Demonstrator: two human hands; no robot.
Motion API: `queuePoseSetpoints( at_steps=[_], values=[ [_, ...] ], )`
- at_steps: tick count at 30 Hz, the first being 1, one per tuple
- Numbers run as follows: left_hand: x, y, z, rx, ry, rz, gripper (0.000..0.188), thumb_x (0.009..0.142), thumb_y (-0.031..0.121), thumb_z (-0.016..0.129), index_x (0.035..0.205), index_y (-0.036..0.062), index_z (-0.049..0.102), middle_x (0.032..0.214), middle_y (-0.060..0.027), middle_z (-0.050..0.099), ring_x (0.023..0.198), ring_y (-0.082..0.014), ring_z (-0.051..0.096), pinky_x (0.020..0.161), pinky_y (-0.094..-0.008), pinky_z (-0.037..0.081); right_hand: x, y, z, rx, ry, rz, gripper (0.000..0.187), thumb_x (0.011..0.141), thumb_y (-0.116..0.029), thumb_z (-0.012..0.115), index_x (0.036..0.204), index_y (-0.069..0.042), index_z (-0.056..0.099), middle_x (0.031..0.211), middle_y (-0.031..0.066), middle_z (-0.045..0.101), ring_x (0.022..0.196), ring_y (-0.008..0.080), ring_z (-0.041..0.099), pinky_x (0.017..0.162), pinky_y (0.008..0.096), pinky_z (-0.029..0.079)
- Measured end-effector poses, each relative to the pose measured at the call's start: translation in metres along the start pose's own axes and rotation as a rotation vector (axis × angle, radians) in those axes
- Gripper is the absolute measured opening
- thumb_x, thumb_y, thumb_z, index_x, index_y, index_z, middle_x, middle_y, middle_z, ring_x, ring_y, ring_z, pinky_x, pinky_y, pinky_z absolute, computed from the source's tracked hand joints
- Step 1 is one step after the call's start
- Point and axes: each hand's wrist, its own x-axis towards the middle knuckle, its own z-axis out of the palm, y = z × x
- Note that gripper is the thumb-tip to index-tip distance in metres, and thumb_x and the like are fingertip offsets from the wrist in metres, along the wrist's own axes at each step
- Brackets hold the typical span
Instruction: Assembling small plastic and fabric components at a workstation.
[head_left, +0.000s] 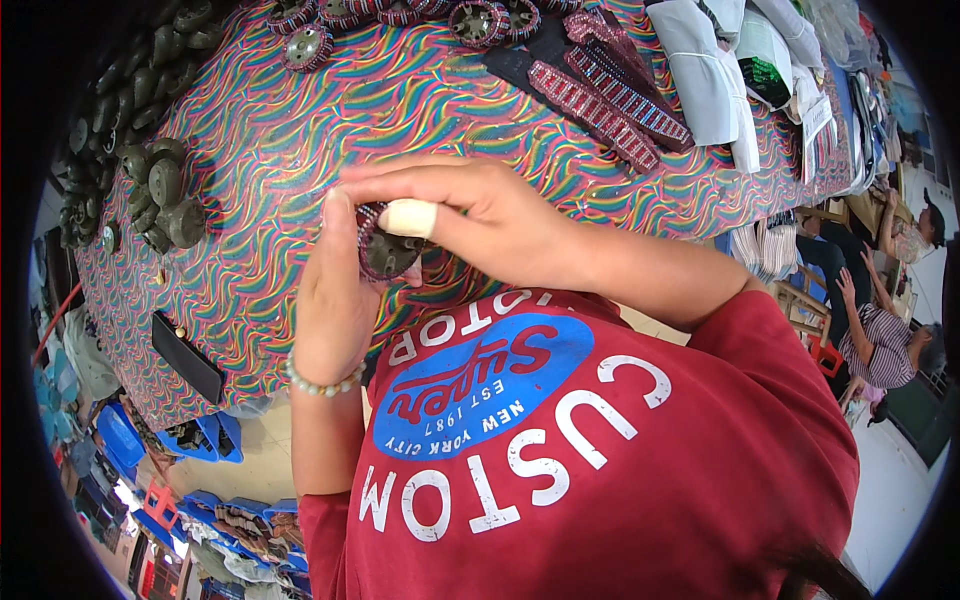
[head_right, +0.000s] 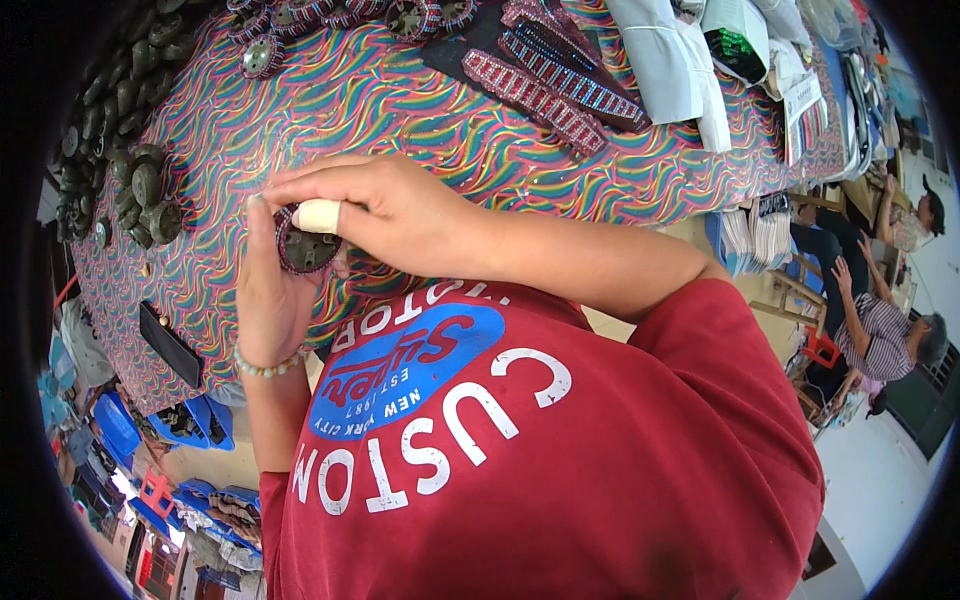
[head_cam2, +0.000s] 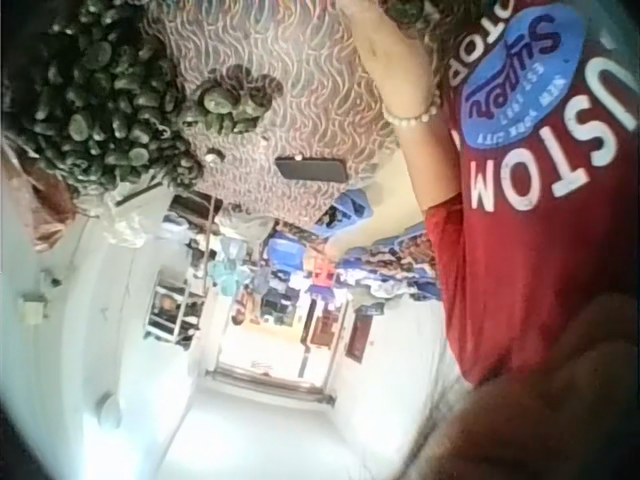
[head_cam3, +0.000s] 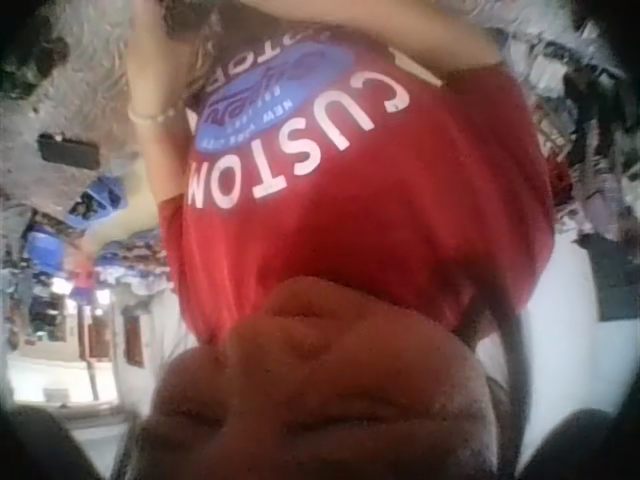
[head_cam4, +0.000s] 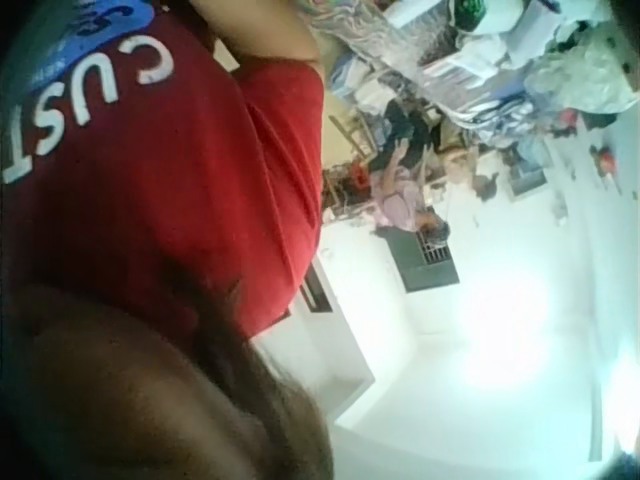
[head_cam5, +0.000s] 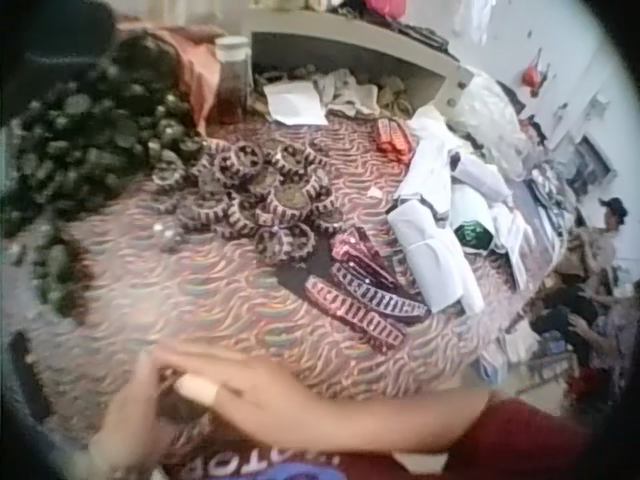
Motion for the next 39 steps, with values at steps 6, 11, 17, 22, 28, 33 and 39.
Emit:
queuePoseSetpoints(
  at_steps=[6,11,17,22,28,33,39],
  values=[
    [0.003,0.004,0.005,0.823,0.163,0.716,0.106,0.052,0.030,0.090,0.134,-0.0013,0.031,0.106,-0.0077,0.052,0.094,-0.0191,0.053,0.078,-0.0285,0.046,-0.013,-0.015,-0.007,0.742,-0.071,0.394,0.039,0.096,-0.024,0.052,0.126,0.001,0.048,0.105,0.0030,0.059,0.097,0.0081,0.056,0.078,0.0214,0.048],
    [0.003,-0.015,0.005,0.629,0.182,0.666,0.093,0.060,0.016,0.087,0.134,-0.0030,0.034,0.129,-0.0179,0.048,0.112,-0.0250,0.053,0.094,-0.0349,0.043,-0.014,-0.020,-0.001,0.662,-0.096,0.354,0.032,0.097,-0.020,0.051,0.120,0.002,0.051,0.104,0.0003,0.057,0.093,0.0046,0.051,0.080,0.0236,0.045],
    [0.007,-0.004,0.003,0.971,0.115,0.780,0.079,0.066,0.004,0.080,0.132,-0.0006,0.038,0.133,-0.0206,0.047,0.119,-0.0268,0.051,0.096,-0.0344,0.044,-0.010,-0.012,-0.002,0.308,-0.076,0.362,0.039,0.097,-0.033,0.048,0.109,0.002,0.059,0.094,0.0057,0.065,0.085,0.0103,0.062,0.075,0.0254,0.052],
    [0.003,0.002,-0.017,0.868,-0.081,0.628,0.080,0.069,0.016,0.079,0.135,0.0013,0.036,0.128,-0.0151,0.053,0.111,-0.0271,0.057,0.097,-0.0369,0.043,-0.005,-0.017,-0.011,0.671,-0.261,0.539,0.042,0.096,-0.038,0.050,0.107,0.001,0.061,0.098,0.0086,0.066,0.087,0.0139,0.064,0.079,0.0261,0.051],
    [0.005,0.005,-0.014,-0.077,-0.242,0.143,0.083,0.090,0.062,0.038,0.147,0.0063,0.015,0.149,-0.0143,0.026,0.132,-0.0286,0.036,0.103,-0.0399,0.037,-0.014,-0.020,-0.002,0.769,-0.161,0.622,0.038,0.098,-0.033,0.046,0.113,0.000,0.057,0.098,0.0106,0.065,0.089,0.0159,0.064,0.079,0.0270,0.051],
    [0.007,0.005,0.000,-0.185,-0.165,0.133,0.073,0.095,0.053,0.035,0.144,0.0016,0.019,0.146,-0.0193,0.031,0.128,-0.0291,0.041,0.100,-0.0389,0.040,-0.010,-0.026,0.004,0.760,-0.096,0.515,0.034,0.098,-0.028,0.046,0.115,0.000,0.054,0.097,0.0071,0.064,0.089,0.0126,0.062,0.078,0.0255,0.050],
    [0.004,-0.002,0.000,0.372,0.035,0.354,0.048,0.100,0.029,0.033,0.136,-0.0033,0.030,0.129,-0.0214,0.050,0.118,-0.0248,0.051,0.099,-0.0347,0.041,-0.009,-0.034,-0.004,0.226,-0.107,0.590,0.028,0.098,-0.021,0.048,0.111,0.002,0.057,0.094,0.0021,0.062,0.081,0.0054,0.057,0.071,0.0215,0.048]
  ],
)
